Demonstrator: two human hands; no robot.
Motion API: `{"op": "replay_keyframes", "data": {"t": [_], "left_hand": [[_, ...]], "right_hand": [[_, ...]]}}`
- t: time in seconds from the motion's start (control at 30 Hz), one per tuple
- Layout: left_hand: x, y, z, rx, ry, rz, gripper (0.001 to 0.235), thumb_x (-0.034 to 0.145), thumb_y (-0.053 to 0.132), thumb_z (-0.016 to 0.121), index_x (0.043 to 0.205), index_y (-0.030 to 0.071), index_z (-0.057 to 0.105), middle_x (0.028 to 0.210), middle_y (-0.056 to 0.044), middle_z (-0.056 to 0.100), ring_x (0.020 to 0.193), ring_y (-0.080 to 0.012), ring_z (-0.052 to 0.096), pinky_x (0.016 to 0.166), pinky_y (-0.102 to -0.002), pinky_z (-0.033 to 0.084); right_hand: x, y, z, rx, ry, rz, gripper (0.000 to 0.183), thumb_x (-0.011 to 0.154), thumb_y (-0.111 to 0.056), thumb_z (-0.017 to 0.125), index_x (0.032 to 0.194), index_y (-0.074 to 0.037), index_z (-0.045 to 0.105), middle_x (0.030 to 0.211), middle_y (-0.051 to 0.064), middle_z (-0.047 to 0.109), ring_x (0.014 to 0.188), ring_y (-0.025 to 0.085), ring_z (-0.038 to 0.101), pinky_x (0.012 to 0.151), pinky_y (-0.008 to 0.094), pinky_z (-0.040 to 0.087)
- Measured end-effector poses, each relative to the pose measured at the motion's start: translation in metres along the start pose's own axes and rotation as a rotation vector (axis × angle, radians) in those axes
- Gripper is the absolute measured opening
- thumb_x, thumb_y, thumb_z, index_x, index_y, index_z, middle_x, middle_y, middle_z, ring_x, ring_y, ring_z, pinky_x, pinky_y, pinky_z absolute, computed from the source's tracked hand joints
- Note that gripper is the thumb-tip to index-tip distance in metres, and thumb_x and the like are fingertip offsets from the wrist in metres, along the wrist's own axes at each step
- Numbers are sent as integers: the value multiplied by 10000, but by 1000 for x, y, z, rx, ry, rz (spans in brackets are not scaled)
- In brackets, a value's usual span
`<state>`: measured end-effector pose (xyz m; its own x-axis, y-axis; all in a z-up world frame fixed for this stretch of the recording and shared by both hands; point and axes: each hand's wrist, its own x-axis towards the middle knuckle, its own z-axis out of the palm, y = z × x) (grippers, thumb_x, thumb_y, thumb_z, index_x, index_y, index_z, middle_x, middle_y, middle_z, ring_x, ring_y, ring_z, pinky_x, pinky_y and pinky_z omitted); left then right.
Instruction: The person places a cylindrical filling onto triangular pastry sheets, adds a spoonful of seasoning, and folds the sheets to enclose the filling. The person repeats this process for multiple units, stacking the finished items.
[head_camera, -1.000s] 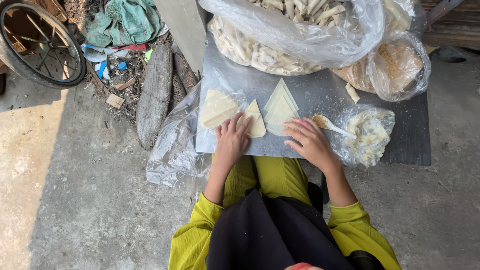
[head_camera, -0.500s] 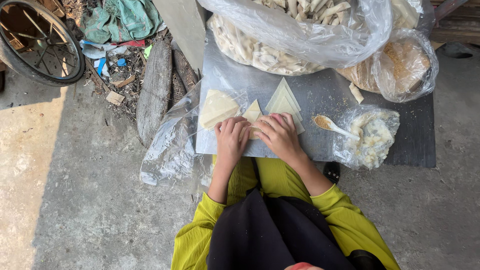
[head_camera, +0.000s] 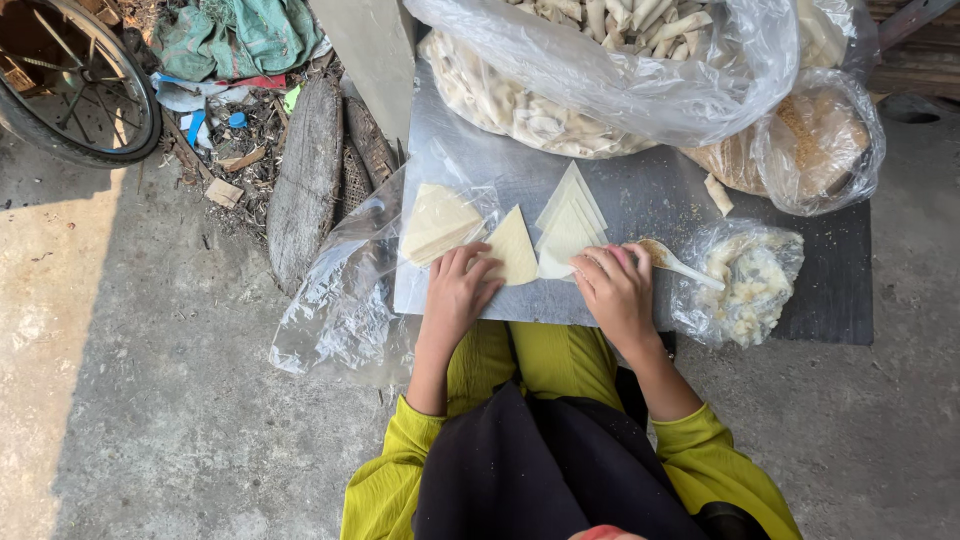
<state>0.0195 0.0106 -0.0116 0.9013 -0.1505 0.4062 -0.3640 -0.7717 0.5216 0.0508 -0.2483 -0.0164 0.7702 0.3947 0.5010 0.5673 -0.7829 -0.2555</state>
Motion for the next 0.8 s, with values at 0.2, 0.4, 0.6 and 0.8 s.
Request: {"op": "replay_keyframes", "data": {"t": [0.2, 0.4, 0.6, 0.8], "left_hand": [[1, -3, -3, -28, -30, 12, 285, 813, 216, 788, 1065, 100, 718, 1281, -64, 629, 1185, -295, 584, 994, -423, 434], [1, -4, -3, 5, -6, 41, 142, 866, 168, 768, 975, 107, 700, 1250, -54, 662, 1181, -286, 608, 995, -421, 451], [1, -6, 0, -22, 14, -5, 103, 913, 129, 735, 996, 82, 696, 1179, -40, 692, 1127, -264, 645, 956, -408, 471], [-4, 0, 8, 11, 52, -86, 250, 897, 172, 745, 1122, 81, 685, 1203, -65, 668, 1091, -285, 629, 938, -416, 451]], "right_hand": [[-26, -6, 0, -4, 0, 75, 125, 921, -174, 774, 1019, -104, 743, 1068, 29, 742, 1041, 236, 666, 1041, 440, 406], [-22, -24, -22, -41, -176, 118, 351, 881, -259, 764, 1198, -117, 714, 1201, 41, 681, 1153, 268, 609, 1035, 461, 408], [2, -36, -23, 51, -194, 36, 494, 912, -330, 760, 1343, -116, 648, 1290, 64, 609, 1198, 284, 561, 1041, 459, 417], [58, -48, 35, -3, -100, -171, 252, 885, -193, 769, 1128, -127, 744, 1255, 52, 650, 1157, 252, 604, 998, 404, 426]]}}
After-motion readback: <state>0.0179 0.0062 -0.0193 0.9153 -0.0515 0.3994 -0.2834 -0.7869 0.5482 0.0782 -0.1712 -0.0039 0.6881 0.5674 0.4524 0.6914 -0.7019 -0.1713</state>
